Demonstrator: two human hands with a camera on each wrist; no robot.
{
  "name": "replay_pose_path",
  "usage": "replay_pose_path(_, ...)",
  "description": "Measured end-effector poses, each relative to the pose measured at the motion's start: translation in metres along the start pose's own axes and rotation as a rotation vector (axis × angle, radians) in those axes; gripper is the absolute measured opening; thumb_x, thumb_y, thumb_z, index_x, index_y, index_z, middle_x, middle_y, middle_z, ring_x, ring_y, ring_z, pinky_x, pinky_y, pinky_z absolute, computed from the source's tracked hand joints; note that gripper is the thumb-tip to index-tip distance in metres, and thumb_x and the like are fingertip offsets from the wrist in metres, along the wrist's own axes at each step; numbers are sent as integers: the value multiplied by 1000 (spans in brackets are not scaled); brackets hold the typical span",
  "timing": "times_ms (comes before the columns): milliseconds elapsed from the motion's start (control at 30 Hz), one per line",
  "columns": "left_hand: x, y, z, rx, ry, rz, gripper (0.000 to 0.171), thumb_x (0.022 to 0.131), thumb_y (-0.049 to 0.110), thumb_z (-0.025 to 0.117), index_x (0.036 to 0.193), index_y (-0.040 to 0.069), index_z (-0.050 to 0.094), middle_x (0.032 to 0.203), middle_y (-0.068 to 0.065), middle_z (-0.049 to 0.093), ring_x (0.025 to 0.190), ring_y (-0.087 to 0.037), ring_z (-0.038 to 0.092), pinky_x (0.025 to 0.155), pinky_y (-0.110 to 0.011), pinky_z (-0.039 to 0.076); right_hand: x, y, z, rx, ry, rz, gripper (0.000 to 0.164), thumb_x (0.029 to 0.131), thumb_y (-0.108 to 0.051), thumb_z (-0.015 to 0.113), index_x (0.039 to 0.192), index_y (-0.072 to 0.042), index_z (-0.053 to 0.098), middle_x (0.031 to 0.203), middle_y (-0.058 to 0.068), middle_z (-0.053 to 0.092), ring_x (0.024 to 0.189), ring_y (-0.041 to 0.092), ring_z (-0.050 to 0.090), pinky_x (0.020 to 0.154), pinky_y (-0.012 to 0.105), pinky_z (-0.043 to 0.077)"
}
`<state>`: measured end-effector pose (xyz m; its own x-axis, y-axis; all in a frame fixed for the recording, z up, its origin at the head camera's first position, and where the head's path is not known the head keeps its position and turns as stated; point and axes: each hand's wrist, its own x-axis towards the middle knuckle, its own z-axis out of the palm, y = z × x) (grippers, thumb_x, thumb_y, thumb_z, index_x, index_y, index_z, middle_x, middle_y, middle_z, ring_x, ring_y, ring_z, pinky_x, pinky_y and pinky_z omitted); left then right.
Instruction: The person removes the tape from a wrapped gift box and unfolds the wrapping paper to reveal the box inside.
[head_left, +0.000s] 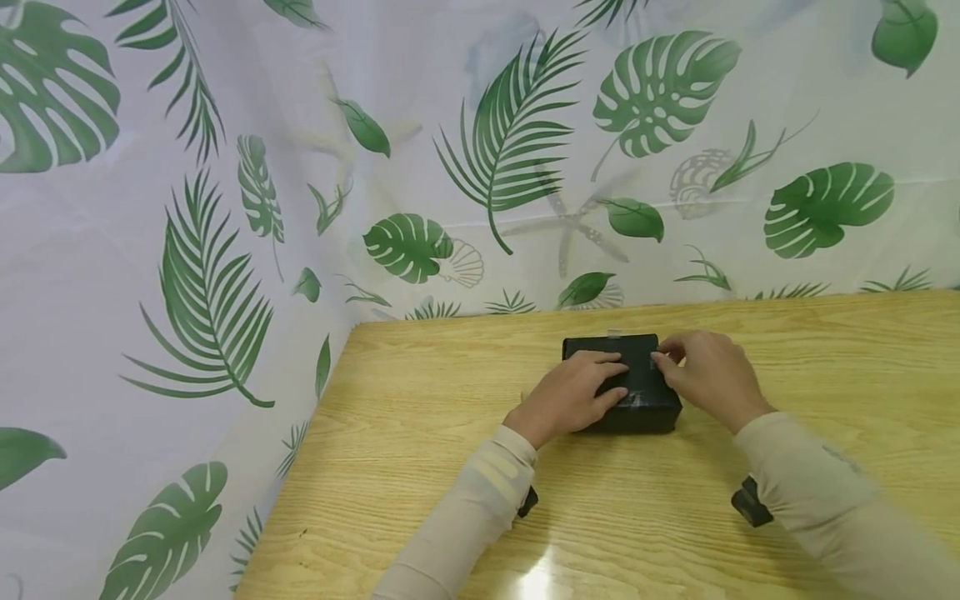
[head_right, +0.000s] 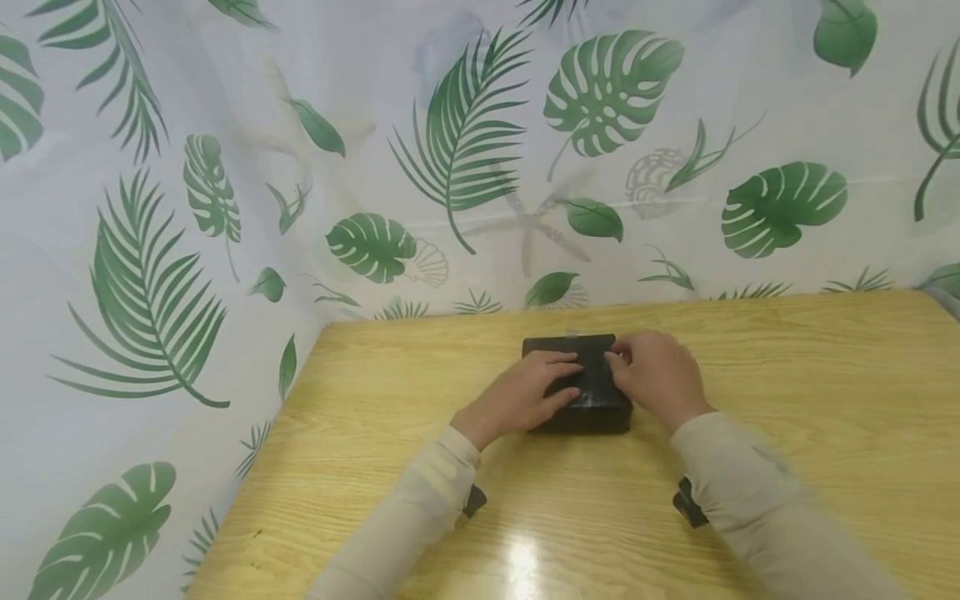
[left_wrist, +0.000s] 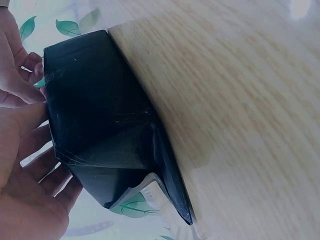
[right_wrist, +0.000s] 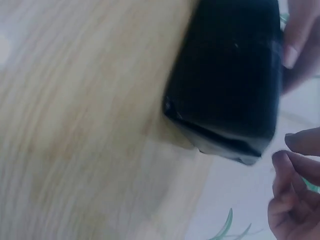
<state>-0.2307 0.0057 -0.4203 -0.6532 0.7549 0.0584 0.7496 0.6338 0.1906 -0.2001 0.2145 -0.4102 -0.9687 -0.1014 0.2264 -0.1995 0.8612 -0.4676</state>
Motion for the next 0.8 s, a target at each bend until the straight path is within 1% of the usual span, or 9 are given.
replay_pose_path(33,0,0,0,3,1,-1,43,106,35,54,144,13,59,152,-3,50,143,-14,42,117,-25,31,0,-1,2,-12,12,8,26,96,-18,69,100,6,76,81,13,71,64,24,63,52,40,51)
replay_pose_path(100,-1,1,-1,6,0,-3,43,107,35,54,144,13,59,151,-3,51,143,-14,42,117,-25,31,1,-3,6,-41,21,29,27,95,-21,71,96,5,76,76,11,69,59,22,60,49,37,49)
replay_pose_path(233,-1,3,-1,0,2,3,43,107,34,54,144,12,59,151,-3,51,142,-15,42,117,-25,31,1,-5,11,-91,17,67,26,94,-21,72,92,4,76,75,12,69,56,25,61,46,41,51)
replay_pose_path(333,-1,4,-1,0,9,4,43,106,34,55,143,12,59,151,-3,52,142,-15,43,117,-24,31,1,-6,14,-107,29,75,24,93,-18,71,93,5,77,78,16,71,57,27,63,47,43,53)
replay_pose_path(500,-2,4,-2,7,13,0,43,106,34,55,143,13,60,150,-3,53,142,-14,44,117,-24,31,1,-8,15,-106,45,62,20,93,-14,69,92,5,76,78,17,71,56,27,62,46,43,52)
replay_pose_path(600,-2,3,-2,7,8,-2,43,106,34,55,143,13,60,150,-3,52,142,-14,43,117,-24,31,1,-7,14,-93,54,40,19,94,-12,67,90,5,75,75,15,70,53,23,59,44,40,49)
replay_pose_path(633,-2,3,-2,8,5,-4,43,106,34,55,143,13,59,150,-3,52,142,-14,43,117,-24,31,0,-7,13,-86,55,38,20,94,-12,65,88,4,74,72,14,69,51,22,57,43,38,48)
replay_pose_path(700,-2,2,-2,7,-1,-5,43,106,34,55,144,13,59,151,-3,51,142,-14,43,117,-24,31,0,-6,12,-67,59,37,21,96,-12,63,85,3,73,66,11,65,50,21,54,42,36,44)
replay_pose_path(800,-2,2,-3,6,-6,-8,43,106,34,54,144,14,59,151,-3,51,143,-15,42,117,-24,31,0,-6,10,-49,59,45,24,97,-17,63,88,4,73,66,9,64,52,21,55,43,36,43)
